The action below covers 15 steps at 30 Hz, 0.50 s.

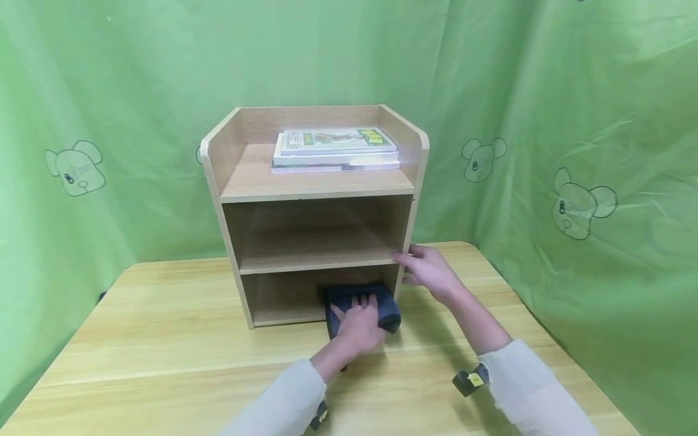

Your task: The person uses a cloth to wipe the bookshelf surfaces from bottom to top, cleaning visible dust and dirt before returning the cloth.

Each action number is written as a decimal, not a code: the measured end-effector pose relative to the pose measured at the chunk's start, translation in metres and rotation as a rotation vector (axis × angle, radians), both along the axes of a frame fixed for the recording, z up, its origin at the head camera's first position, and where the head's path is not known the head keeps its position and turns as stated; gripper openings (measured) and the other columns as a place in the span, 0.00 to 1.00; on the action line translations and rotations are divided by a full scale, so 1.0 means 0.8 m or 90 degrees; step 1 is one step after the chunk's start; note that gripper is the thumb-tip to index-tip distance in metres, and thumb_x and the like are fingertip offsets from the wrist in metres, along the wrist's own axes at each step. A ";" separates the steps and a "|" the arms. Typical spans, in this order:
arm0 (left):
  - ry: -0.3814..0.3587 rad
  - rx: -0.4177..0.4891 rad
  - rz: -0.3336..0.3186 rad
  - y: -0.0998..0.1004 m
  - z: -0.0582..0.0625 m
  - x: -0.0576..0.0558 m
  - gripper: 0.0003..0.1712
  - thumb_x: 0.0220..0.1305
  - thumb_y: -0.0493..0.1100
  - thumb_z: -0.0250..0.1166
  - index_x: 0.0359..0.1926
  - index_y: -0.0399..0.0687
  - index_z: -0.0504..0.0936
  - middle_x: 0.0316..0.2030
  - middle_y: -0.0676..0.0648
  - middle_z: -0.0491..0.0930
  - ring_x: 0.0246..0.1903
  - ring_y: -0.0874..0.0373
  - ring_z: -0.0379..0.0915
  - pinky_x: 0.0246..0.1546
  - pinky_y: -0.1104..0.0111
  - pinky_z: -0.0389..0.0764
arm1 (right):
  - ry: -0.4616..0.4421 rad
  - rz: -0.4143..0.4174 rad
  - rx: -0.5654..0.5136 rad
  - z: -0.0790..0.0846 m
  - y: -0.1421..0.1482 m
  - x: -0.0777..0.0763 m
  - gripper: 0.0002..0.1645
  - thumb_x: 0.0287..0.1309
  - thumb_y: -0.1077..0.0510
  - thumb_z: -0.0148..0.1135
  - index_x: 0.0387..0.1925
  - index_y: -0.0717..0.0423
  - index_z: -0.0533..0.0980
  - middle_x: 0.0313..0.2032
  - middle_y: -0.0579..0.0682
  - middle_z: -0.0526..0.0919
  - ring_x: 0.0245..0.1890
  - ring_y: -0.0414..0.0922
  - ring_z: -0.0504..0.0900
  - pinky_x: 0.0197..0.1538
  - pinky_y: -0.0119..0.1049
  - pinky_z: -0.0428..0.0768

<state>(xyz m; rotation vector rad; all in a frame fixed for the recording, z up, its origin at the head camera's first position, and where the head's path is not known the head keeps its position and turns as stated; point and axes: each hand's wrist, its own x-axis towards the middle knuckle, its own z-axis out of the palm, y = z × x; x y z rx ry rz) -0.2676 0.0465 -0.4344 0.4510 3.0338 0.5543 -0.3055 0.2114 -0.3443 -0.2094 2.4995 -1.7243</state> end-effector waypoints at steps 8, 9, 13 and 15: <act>-0.052 0.118 -0.001 0.006 0.003 0.010 0.48 0.53 0.38 0.61 0.77 0.42 0.60 0.74 0.38 0.64 0.75 0.40 0.55 0.70 0.28 0.38 | 0.000 -0.007 -0.003 0.002 -0.001 0.002 0.36 0.71 0.51 0.57 0.70 0.71 0.63 0.67 0.69 0.71 0.67 0.65 0.72 0.63 0.51 0.79; -0.059 0.135 -0.002 0.007 0.003 0.011 0.48 0.52 0.37 0.61 0.77 0.42 0.59 0.74 0.38 0.63 0.76 0.40 0.55 0.70 0.29 0.36 | 0.001 -0.007 -0.003 0.002 -0.001 0.002 0.36 0.71 0.51 0.56 0.70 0.72 0.63 0.68 0.70 0.70 0.67 0.65 0.71 0.63 0.51 0.79; -0.087 0.199 0.002 0.010 0.003 0.014 0.49 0.49 0.34 0.60 0.77 0.40 0.59 0.75 0.37 0.63 0.76 0.40 0.53 0.71 0.31 0.29 | 0.003 -0.008 -0.001 0.002 -0.002 0.001 0.36 0.71 0.52 0.56 0.71 0.72 0.63 0.68 0.70 0.70 0.67 0.65 0.72 0.62 0.51 0.79; -0.096 0.228 0.008 0.010 0.004 0.014 0.50 0.48 0.33 0.60 0.77 0.41 0.60 0.74 0.38 0.64 0.76 0.39 0.54 0.72 0.32 0.28 | 0.002 -0.008 0.000 0.002 -0.003 0.001 0.36 0.71 0.52 0.56 0.70 0.72 0.63 0.68 0.70 0.70 0.67 0.64 0.72 0.62 0.51 0.79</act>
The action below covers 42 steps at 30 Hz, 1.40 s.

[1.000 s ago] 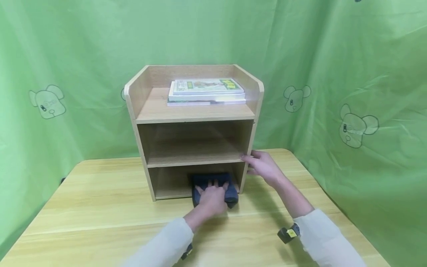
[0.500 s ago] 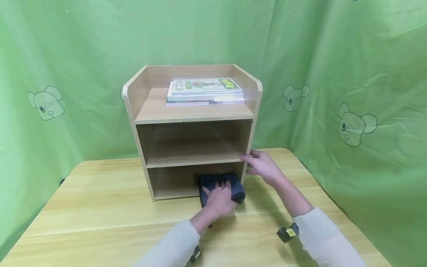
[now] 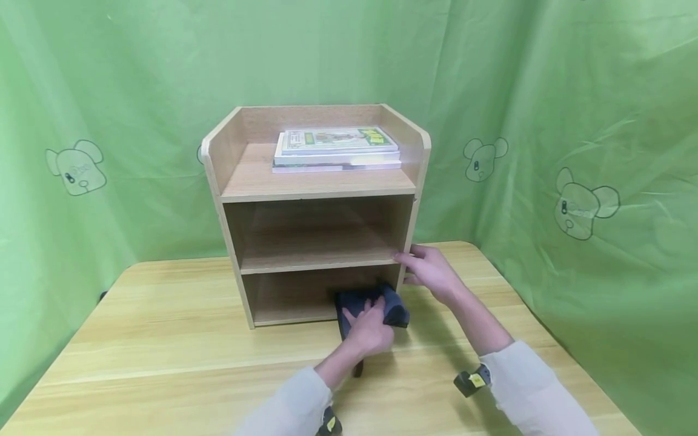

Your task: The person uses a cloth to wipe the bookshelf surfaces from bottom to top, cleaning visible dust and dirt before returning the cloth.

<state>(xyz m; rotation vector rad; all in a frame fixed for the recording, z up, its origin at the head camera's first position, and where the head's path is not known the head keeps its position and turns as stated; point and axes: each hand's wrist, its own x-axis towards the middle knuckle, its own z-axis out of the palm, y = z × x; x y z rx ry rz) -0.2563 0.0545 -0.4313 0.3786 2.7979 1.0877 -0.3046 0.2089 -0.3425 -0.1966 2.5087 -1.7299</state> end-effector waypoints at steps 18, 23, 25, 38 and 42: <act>-0.018 0.240 0.053 0.008 0.037 0.009 0.52 0.52 0.28 0.58 0.79 0.60 0.59 0.70 0.41 0.71 0.61 0.38 0.74 0.64 0.39 0.67 | -0.007 0.008 0.004 0.002 0.003 -0.002 0.39 0.71 0.50 0.58 0.72 0.72 0.61 0.69 0.70 0.68 0.68 0.63 0.71 0.61 0.47 0.80; 0.000 0.244 0.048 0.009 0.051 0.012 0.53 0.54 0.27 0.58 0.79 0.62 0.57 0.75 0.45 0.64 0.66 0.45 0.70 0.60 0.52 0.76 | -0.003 0.000 0.021 0.002 0.004 -0.002 0.38 0.71 0.49 0.57 0.70 0.72 0.63 0.66 0.70 0.72 0.65 0.62 0.75 0.61 0.48 0.80; 0.006 0.239 0.043 0.009 0.054 0.014 0.53 0.54 0.26 0.58 0.79 0.62 0.56 0.76 0.47 0.61 0.71 0.46 0.64 0.65 0.51 0.73 | -0.001 -0.001 0.024 0.001 0.004 -0.001 0.37 0.71 0.49 0.57 0.69 0.72 0.64 0.65 0.70 0.73 0.63 0.61 0.77 0.61 0.48 0.80; 0.131 0.081 0.000 0.009 0.053 0.008 0.53 0.51 0.28 0.60 0.79 0.53 0.57 0.73 0.39 0.66 0.66 0.36 0.69 0.71 0.36 0.57 | 0.008 -0.005 0.026 0.000 0.005 -0.002 0.36 0.71 0.50 0.56 0.69 0.72 0.64 0.64 0.71 0.74 0.62 0.61 0.78 0.57 0.47 0.83; 0.136 0.039 -0.001 0.009 0.049 -0.003 0.52 0.50 0.29 0.61 0.78 0.51 0.59 0.71 0.38 0.70 0.65 0.38 0.71 0.67 0.32 0.59 | 0.002 -0.008 0.019 -0.001 0.004 -0.002 0.36 0.71 0.51 0.56 0.69 0.72 0.64 0.64 0.70 0.74 0.62 0.61 0.78 0.58 0.48 0.82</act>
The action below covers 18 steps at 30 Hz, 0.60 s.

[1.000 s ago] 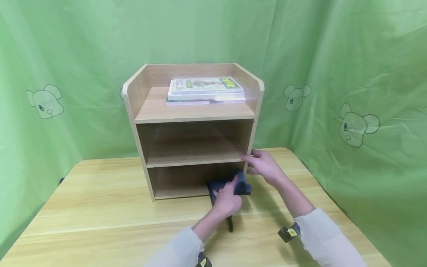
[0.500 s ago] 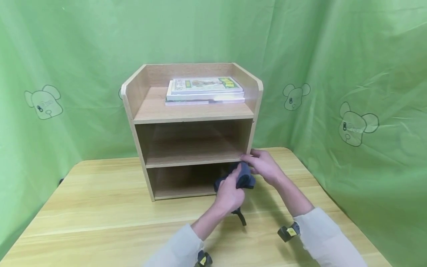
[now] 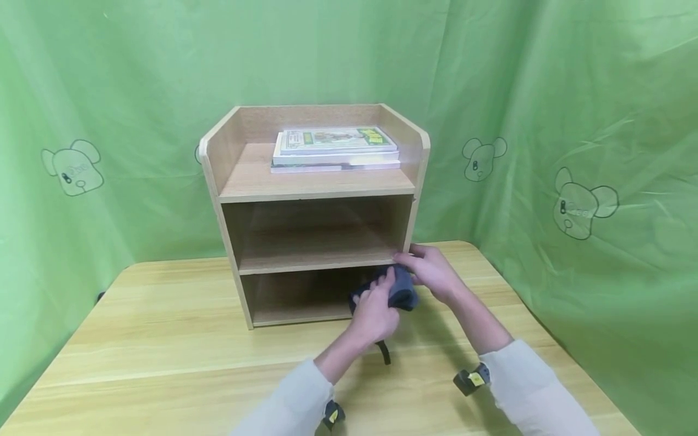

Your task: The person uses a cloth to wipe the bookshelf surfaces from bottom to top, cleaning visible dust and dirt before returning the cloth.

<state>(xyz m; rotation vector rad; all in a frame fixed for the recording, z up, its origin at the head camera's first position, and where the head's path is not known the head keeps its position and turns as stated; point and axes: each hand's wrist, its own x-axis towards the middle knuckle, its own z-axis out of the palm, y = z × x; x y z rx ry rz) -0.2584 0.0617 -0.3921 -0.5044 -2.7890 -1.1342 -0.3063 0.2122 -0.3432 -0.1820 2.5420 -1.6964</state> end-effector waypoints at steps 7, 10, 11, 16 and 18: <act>-0.039 -0.110 0.007 -0.002 -0.015 -0.011 0.49 0.56 0.34 0.64 0.79 0.51 0.58 0.68 0.44 0.74 0.67 0.42 0.70 0.64 0.26 0.57 | -0.009 0.008 -0.024 0.000 -0.001 -0.001 0.37 0.71 0.53 0.56 0.71 0.74 0.61 0.68 0.71 0.69 0.68 0.63 0.71 0.61 0.47 0.80; -0.048 -0.159 0.007 -0.001 -0.025 -0.014 0.48 0.56 0.36 0.66 0.78 0.50 0.60 0.67 0.45 0.75 0.68 0.42 0.68 0.65 0.26 0.55 | -0.011 0.006 -0.021 0.000 -0.001 0.000 0.40 0.71 0.52 0.57 0.72 0.74 0.59 0.69 0.71 0.68 0.68 0.65 0.71 0.61 0.48 0.80; -0.051 -0.177 0.007 -0.001 -0.028 -0.014 0.48 0.56 0.37 0.66 0.78 0.49 0.61 0.68 0.45 0.75 0.69 0.42 0.67 0.65 0.26 0.55 | -0.011 0.006 -0.020 0.000 -0.001 0.000 0.40 0.71 0.52 0.57 0.72 0.74 0.59 0.69 0.71 0.68 0.68 0.65 0.71 0.61 0.48 0.80; -0.043 -0.250 0.005 0.004 -0.040 -0.014 0.50 0.55 0.42 0.70 0.78 0.46 0.59 0.69 0.44 0.73 0.72 0.42 0.63 0.65 0.25 0.52 | -0.013 0.004 -0.008 0.001 0.000 0.000 0.42 0.70 0.51 0.57 0.72 0.74 0.57 0.70 0.70 0.67 0.69 0.66 0.69 0.62 0.49 0.79; -0.046 -0.272 0.007 0.006 -0.043 -0.013 0.51 0.57 0.45 0.71 0.78 0.46 0.58 0.70 0.44 0.72 0.73 0.43 0.61 0.66 0.26 0.52 | -0.012 0.006 -0.004 0.001 -0.001 0.000 0.42 0.71 0.51 0.57 0.73 0.74 0.57 0.70 0.70 0.66 0.69 0.66 0.68 0.62 0.49 0.79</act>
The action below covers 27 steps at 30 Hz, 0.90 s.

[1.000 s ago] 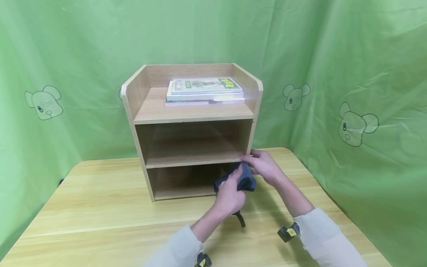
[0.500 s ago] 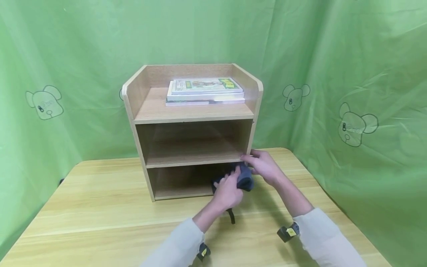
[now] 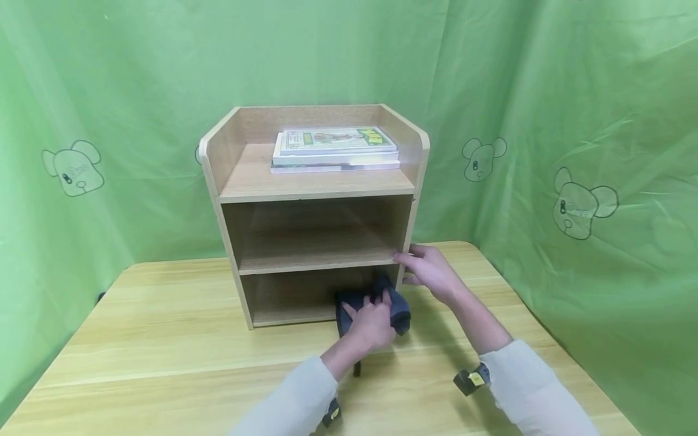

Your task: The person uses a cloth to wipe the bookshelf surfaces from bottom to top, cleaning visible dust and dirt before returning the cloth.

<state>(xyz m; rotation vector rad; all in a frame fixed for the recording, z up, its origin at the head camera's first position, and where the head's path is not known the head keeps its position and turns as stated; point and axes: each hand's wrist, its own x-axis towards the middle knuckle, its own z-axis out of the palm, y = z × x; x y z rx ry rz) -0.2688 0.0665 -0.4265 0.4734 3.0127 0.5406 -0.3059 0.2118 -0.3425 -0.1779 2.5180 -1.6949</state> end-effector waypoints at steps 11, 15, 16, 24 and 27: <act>-0.031 -0.046 -0.013 -0.005 0.005 0.012 0.48 0.57 0.45 0.70 0.77 0.49 0.61 0.73 0.45 0.68 0.76 0.44 0.56 0.68 0.27 0.51 | 0.008 0.002 0.002 0.001 0.000 0.002 0.38 0.71 0.51 0.57 0.70 0.73 0.62 0.69 0.70 0.69 0.69 0.65 0.70 0.62 0.51 0.79; -0.030 -0.017 -0.013 -0.006 0.005 0.016 0.47 0.57 0.43 0.68 0.77 0.48 0.62 0.72 0.43 0.69 0.75 0.43 0.57 0.67 0.26 0.50 | 0.004 0.002 0.003 0.001 0.000 0.002 0.39 0.71 0.51 0.57 0.71 0.73 0.61 0.69 0.70 0.68 0.69 0.65 0.70 0.63 0.51 0.78; -0.029 -0.004 -0.014 -0.006 0.004 0.016 0.47 0.56 0.42 0.67 0.77 0.47 0.61 0.72 0.43 0.69 0.75 0.42 0.57 0.67 0.26 0.49 | 0.004 0.001 0.005 0.000 0.000 0.001 0.39 0.71 0.51 0.58 0.71 0.73 0.61 0.69 0.70 0.68 0.69 0.65 0.70 0.63 0.51 0.78; -0.048 0.111 0.023 0.000 0.000 0.006 0.48 0.53 0.36 0.61 0.78 0.44 0.59 0.72 0.44 0.69 0.75 0.40 0.56 0.69 0.26 0.39 | 0.008 0.002 0.005 0.000 0.000 0.000 0.39 0.70 0.50 0.58 0.71 0.73 0.62 0.69 0.70 0.68 0.68 0.65 0.71 0.62 0.49 0.79; -0.054 0.144 0.039 0.003 0.002 0.004 0.48 0.52 0.35 0.60 0.77 0.46 0.61 0.71 0.46 0.71 0.75 0.42 0.57 0.69 0.27 0.38 | 0.007 0.001 0.004 0.000 0.001 0.000 0.39 0.71 0.50 0.57 0.71 0.73 0.61 0.69 0.70 0.68 0.68 0.66 0.71 0.62 0.50 0.79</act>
